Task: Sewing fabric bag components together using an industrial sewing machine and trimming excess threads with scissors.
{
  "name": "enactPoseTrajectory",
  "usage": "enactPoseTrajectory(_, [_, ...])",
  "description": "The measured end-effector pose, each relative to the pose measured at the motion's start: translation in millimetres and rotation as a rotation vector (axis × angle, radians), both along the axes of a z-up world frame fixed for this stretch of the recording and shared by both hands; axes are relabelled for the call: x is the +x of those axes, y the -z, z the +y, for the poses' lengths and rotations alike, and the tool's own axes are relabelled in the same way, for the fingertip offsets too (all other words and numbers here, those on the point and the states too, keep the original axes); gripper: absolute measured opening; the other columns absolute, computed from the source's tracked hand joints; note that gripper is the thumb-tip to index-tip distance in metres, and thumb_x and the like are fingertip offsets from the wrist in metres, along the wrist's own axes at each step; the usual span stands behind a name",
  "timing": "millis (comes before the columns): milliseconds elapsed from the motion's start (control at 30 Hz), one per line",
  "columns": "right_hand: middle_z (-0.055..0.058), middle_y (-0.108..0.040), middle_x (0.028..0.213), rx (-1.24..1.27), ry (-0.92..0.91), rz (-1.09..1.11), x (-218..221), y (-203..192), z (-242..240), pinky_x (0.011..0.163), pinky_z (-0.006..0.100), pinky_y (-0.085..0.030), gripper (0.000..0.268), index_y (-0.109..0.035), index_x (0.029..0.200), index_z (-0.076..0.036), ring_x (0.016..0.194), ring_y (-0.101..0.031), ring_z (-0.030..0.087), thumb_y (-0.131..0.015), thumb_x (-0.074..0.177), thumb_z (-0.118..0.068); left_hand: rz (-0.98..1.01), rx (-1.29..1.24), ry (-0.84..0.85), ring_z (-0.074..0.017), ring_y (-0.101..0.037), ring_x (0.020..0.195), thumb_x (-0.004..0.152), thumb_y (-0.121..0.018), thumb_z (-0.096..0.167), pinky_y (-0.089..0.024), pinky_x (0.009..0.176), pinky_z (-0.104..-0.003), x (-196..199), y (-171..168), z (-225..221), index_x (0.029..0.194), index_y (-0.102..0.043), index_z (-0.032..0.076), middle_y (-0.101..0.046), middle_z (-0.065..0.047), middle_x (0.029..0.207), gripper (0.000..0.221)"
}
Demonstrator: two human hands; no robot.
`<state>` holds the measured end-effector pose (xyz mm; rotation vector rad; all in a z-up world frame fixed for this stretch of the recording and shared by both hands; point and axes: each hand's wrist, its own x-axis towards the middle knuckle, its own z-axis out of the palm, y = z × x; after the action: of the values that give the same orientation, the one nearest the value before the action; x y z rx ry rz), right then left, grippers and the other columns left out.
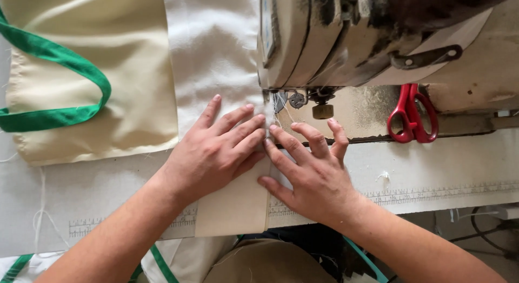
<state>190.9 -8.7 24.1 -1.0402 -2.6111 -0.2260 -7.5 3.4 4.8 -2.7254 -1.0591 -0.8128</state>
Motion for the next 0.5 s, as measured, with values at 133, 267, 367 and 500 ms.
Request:
enactPoseTrajectory(133, [0.000, -0.055, 0.123, -0.038, 0.015, -0.002, 2, 6, 7, 0.098, 0.049, -0.014, 0.049, -0.060, 0.116, -0.017, 0.112, -0.045, 0.021, -0.057, 0.083, -0.053, 0.031, -0.046, -0.021, -0.0280, -0.054, 0.115, 0.090, -0.056, 0.030, -0.026, 0.103, -0.053, -1, 6, 5, 0.109, -0.062, 0.005, -0.061, -0.011, 0.118, 0.031])
enactPoseTrajectory(267, [0.000, -0.051, 0.130, -0.118, 0.025, 0.039, 0, 13, 21, 0.102, 0.053, -0.006, 0.052, -0.056, 0.122, -0.018, 0.123, -0.034, 0.018, -0.056, 0.083, -0.053, 0.066, -0.052, -0.051, -0.0255, -0.051, 0.119, 0.089, -0.055, 0.035, -0.024, 0.105, -0.054, -5, 9, 21, 0.114, -0.061, 0.007, -0.061, -0.008, 0.121, 0.038])
enactPoseTrajectory(367, [0.003, -0.050, 0.131, -0.097, 0.023, 0.031, -1, 12, 29, 0.100, 0.059, -0.009, 0.055, -0.055, 0.125, -0.015, 0.129, -0.025, 0.015, -0.056, 0.085, -0.052, 0.030, -0.118, -0.055, -0.0285, -0.051, 0.118, 0.091, -0.051, 0.034, -0.022, 0.104, -0.056, -4, 6, 26, 0.115, -0.061, 0.005, -0.061, -0.011, 0.119, 0.039])
enactPoseTrajectory(500, [0.006, -0.054, 0.129, -0.072, 0.052, 0.040, -1, 8, 29, 0.098, 0.064, -0.013, 0.054, -0.055, 0.124, -0.015, 0.109, -0.056, 0.022, -0.061, 0.083, -0.050, 0.042, -0.079, -0.076, -0.0281, -0.050, 0.119, 0.092, -0.051, 0.034, -0.027, 0.102, -0.055, -6, 9, 30, 0.114, -0.061, 0.007, -0.061, -0.009, 0.119, 0.037])
